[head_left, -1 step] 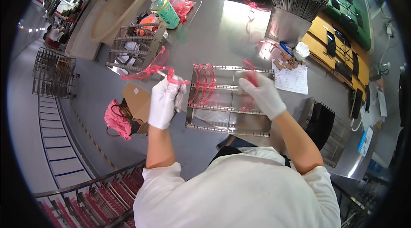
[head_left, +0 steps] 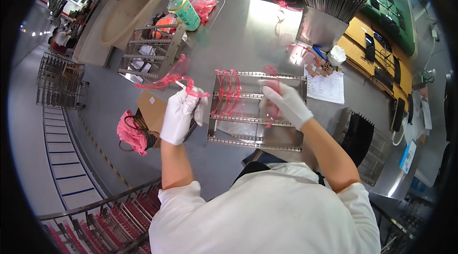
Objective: The person handles pink plastic frames and black plastic parts, placing them into a metal rack on a stainless steel table. The person repeatedly picks up parts, aligns them, and inserts them into the rack, then moves the filled rack to a nearby metal shelving unit.
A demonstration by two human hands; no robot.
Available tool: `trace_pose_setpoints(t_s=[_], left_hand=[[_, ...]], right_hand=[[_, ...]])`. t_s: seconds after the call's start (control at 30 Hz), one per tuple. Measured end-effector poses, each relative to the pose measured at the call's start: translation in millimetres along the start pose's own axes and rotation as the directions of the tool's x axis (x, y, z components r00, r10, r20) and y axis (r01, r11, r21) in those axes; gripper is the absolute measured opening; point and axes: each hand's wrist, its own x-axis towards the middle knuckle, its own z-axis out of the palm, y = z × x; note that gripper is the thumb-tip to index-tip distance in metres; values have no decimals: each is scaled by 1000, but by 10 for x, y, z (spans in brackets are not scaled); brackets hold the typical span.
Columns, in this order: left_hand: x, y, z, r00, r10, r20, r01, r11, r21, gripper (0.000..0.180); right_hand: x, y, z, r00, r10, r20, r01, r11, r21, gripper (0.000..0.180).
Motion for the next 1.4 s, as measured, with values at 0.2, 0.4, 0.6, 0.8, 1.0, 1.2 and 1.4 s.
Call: trace_pose_setpoints(t_s=[0.2, 0.4, 0.6, 0.8, 1.0, 1.2, 1.4], left_hand=[[-245, 125, -378, 989, 7, -147, 20, 983, 181, 40], [-222, 293, -474, 982, -121, -142, 152, 961, 232, 24], [459, 642, -640, 923, -309, 231, 184, 879, 440, 16], [2146, 1366, -2144, 905, 131, -404, -203, 969, -140, 35], [3452, 1304, -490, 784, 610, -119, -390, 632, 669, 35], [3987, -190, 1380, 835, 373, 406, -481, 133, 867, 61], [4654, -813, 1693, 621, 423, 660, -459, -486, 744, 18]], right_hand=[[565, 589, 233, 1000, -1, 25, 5, 988, -157, 49], [922, 722, 501, 975, -196, -102, 115, 844, -524, 54], [974, 397, 540, 945, 312, 94, -289, 936, -202, 75], [981, 496, 443, 928, 340, 152, -313, 933, -178, 78], [919, 434, 290, 952, 296, 82, -277, 942, -190, 78], [225, 52, -24, 968, 248, 30, -244, 965, -98, 71], [-304, 16, -360, 978, 199, -66, -204, 974, -94, 68]])
